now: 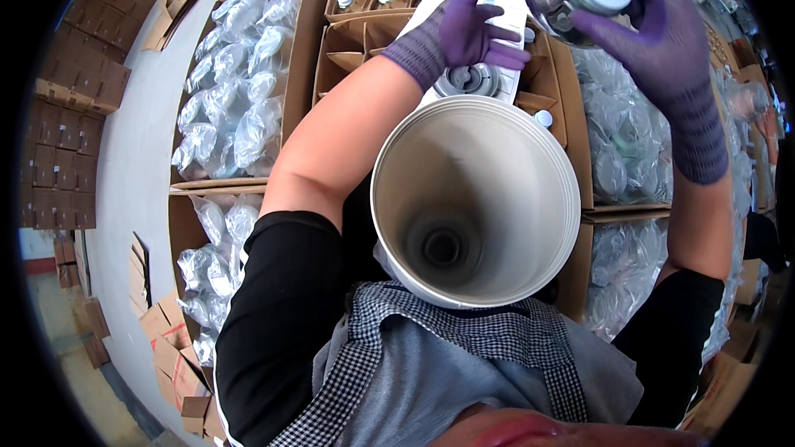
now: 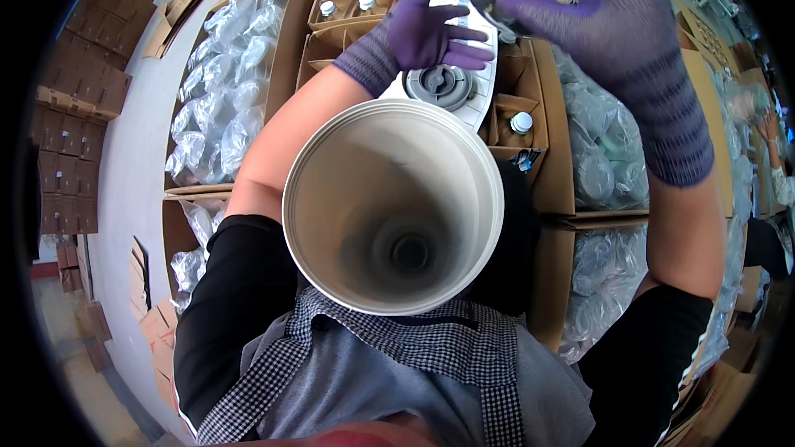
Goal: The person removes a cylindrical unit from a box, inserts a spherical metal component into it, attaches a circular lid, and uses a tool to apply and smooth out product labels on the exterior.
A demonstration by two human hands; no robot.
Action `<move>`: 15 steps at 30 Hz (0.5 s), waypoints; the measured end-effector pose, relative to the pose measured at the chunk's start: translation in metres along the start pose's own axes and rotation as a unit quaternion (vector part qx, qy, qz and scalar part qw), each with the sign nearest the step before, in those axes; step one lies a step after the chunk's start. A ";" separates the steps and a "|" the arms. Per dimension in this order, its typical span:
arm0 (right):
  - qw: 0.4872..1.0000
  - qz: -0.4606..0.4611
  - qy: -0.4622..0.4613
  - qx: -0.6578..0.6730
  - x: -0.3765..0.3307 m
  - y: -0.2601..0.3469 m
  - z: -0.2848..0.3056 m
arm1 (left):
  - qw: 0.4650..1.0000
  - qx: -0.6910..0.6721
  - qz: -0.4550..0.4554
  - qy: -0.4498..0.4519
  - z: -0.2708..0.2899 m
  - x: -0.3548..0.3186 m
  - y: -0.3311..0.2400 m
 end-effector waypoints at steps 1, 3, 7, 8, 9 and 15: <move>0.997 0.077 0.010 -0.011 0.002 0.038 0.005 | 0.990 -0.026 -0.037 0.135 -0.019 -0.001 -0.023; 0.984 0.167 0.059 -0.011 -0.012 0.086 0.007 | 0.927 -0.108 -0.138 0.331 -0.110 -0.038 -0.068; 0.951 0.224 0.175 0.121 -0.044 0.128 -0.010 | 0.913 0.003 -0.373 0.164 -0.133 -0.087 -0.139; 0.944 0.215 0.169 0.184 -0.049 0.126 -0.009 | 0.897 0.034 -0.426 0.110 -0.132 -0.103 -0.151; 0.939 0.193 0.140 0.247 -0.049 0.119 -0.003 | 0.875 0.067 -0.476 0.055 -0.129 -0.124 -0.162; 0.815 -0.050 -0.068 0.573 -0.054 0.070 -0.018 | 0.834 0.445 -0.314 -0.089 -0.147 -0.225 -0.095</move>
Point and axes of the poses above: each hand's wrist, its own x-axis towards the middle knuckle, its own z-axis out of the back of the hand, y = z × x, the point moved 7 cm from there along x, towards the middle knuckle, and after that the axes turned 6 degrees about y, right-handed, at the moved point
